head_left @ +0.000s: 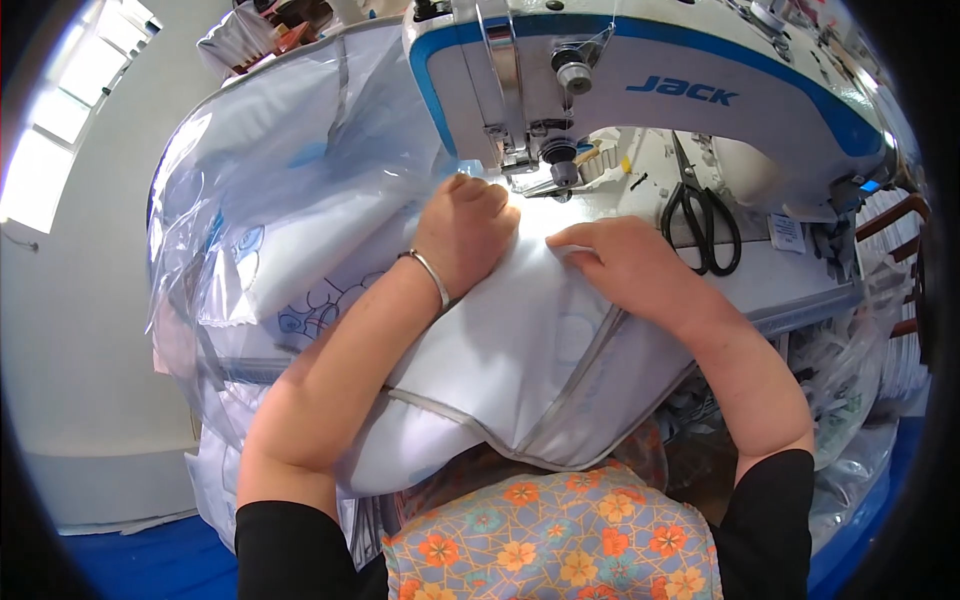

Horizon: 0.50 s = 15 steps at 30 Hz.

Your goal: Sewing plastic panels and labels onto fabric covers with character prints using an industrial sewing machine.

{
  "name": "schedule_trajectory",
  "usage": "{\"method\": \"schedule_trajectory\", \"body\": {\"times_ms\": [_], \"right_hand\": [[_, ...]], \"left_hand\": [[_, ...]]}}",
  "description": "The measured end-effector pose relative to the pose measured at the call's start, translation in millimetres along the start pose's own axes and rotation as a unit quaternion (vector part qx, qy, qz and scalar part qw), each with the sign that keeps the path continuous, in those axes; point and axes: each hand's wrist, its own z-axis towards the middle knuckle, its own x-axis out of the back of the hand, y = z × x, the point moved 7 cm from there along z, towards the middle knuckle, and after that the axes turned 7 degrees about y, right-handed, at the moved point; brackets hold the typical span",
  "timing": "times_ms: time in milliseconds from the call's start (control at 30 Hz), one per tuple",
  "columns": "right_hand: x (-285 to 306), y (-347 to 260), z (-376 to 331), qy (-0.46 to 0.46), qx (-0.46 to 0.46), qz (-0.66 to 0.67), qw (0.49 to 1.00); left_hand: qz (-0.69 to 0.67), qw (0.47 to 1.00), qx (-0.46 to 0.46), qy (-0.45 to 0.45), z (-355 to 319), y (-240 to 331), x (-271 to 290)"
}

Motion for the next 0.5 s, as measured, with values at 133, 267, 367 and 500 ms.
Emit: {"method": "schedule_trajectory", "body": {"times_ms": [133,267,367,500], "right_hand": [[-9.1,-7.9,-2.3,0.052,0.021,-0.026,0.998],[-17.8,-15.8,1.9,0.084,0.066,-0.051,0.993],[-20.5,-19.5,1.9,0.102,0.088,-0.057,0.989],[-22.7,-22.0,0.7,0.124,0.09,-0.052,0.987]], "left_hand": [[-0.038,0.997,-0.035,0.065,1.8,-10.0,7.2],[-0.058,0.996,-0.051,0.048,2.3,-15.0,7.5],[-0.065,0.998,-0.012,0.02,5.3,-18.1,5.2],[-0.066,0.998,-0.004,-0.003,10.5,-12.7,4.8]]}}
